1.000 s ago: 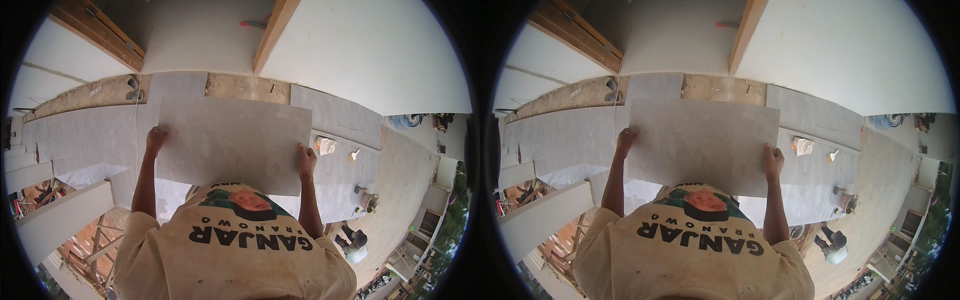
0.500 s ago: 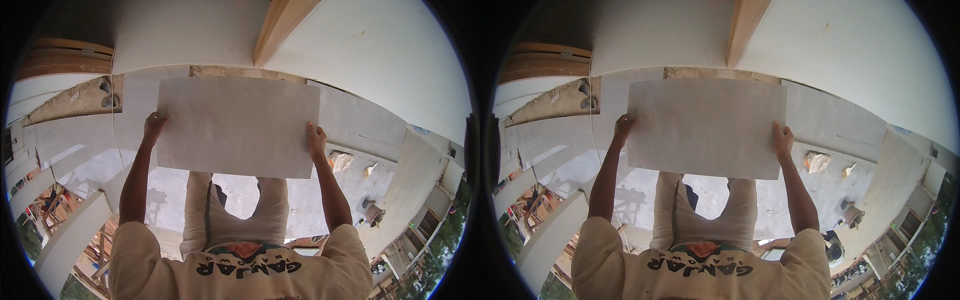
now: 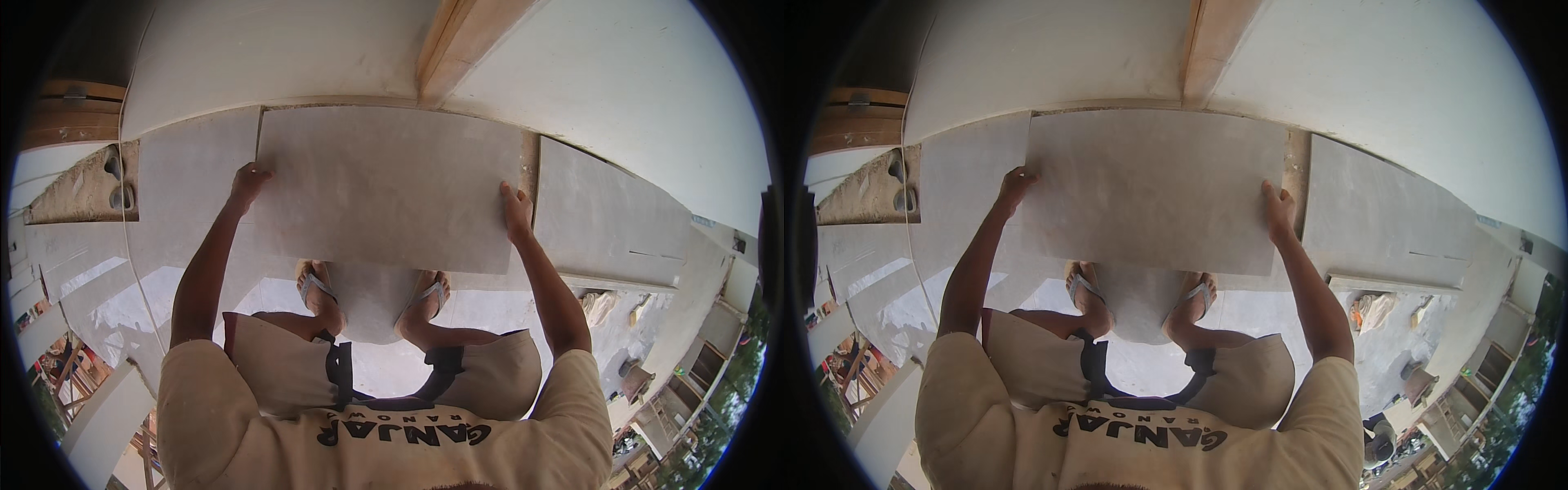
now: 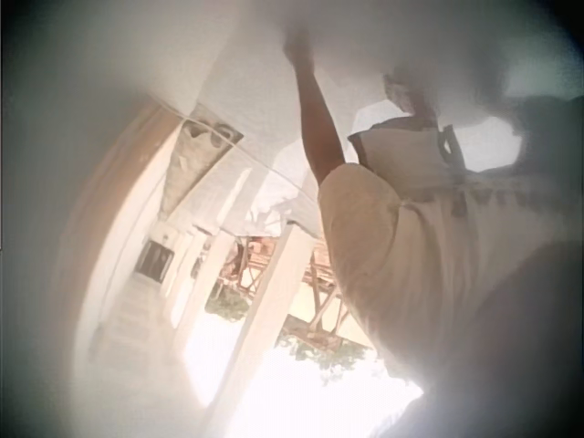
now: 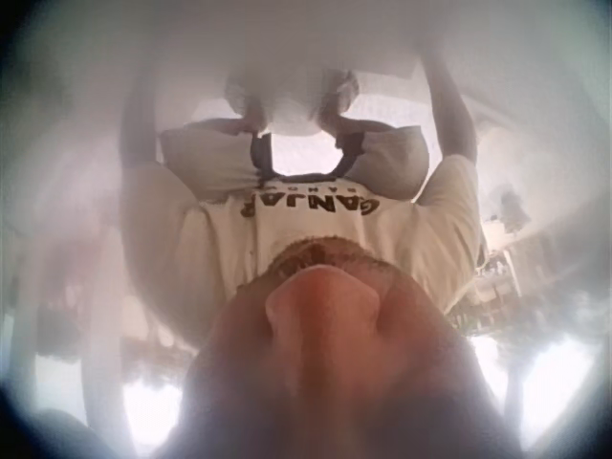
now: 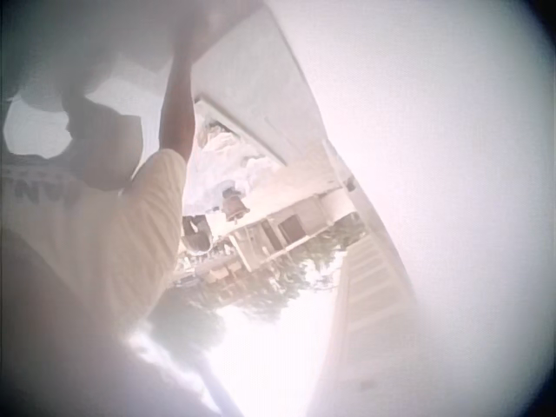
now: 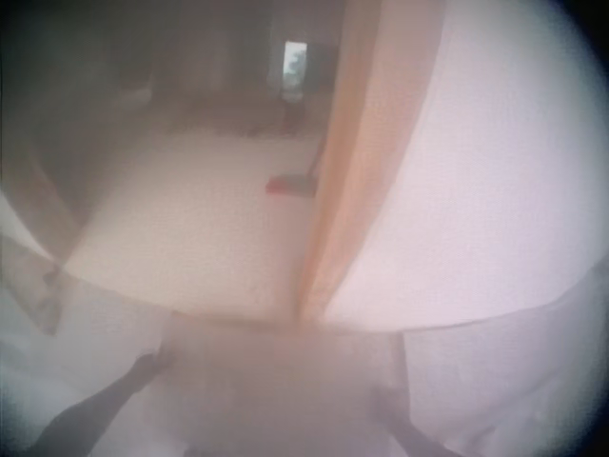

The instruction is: The person uses an angle grinder to cut a large white tile on the ground. They then carry the tile to a wall, place it against the surface to check the fit, and return it to the ground to perform another cut with the grinder.

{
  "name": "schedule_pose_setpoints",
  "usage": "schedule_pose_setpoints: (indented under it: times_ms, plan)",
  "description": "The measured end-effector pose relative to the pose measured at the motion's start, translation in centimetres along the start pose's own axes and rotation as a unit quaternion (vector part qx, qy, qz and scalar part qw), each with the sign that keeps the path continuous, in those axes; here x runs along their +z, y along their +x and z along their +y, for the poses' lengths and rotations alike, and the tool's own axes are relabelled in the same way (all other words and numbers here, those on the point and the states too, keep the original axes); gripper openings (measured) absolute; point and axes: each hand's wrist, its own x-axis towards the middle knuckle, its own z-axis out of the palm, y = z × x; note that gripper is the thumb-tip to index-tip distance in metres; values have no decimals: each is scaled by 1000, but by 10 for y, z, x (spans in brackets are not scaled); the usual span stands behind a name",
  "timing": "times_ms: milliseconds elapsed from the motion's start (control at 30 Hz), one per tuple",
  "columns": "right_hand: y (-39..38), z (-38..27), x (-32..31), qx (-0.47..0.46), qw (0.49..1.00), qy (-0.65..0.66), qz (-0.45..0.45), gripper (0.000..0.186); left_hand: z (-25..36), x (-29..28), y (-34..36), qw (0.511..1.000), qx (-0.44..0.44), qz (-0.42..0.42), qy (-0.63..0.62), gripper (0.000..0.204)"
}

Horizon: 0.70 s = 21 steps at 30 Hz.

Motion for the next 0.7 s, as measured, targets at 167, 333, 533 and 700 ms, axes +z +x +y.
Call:
schedule_pose_setpoints:
  times_ms: [167, 333, 533, 700]
  plan:
    - [27, 31, 44, -25, 999, 36, -6, 58, -49, 20, 51, 999, 0, -28, -37, 48]
    - [57, 55, 43, -36, 999, 7, 39, 59, -44, 46, 68, 998, 54, -11, -39, 48]
    - [58, 60, 74, -29, 998, -15, 49, 61, -65, 42, 79, 1000, 4, -10, 11, 51]
    - [74, 65, 92, -37, 999, 3, 32, 64, -76, 38, 99, 1000, 8, 15, 13, 58]
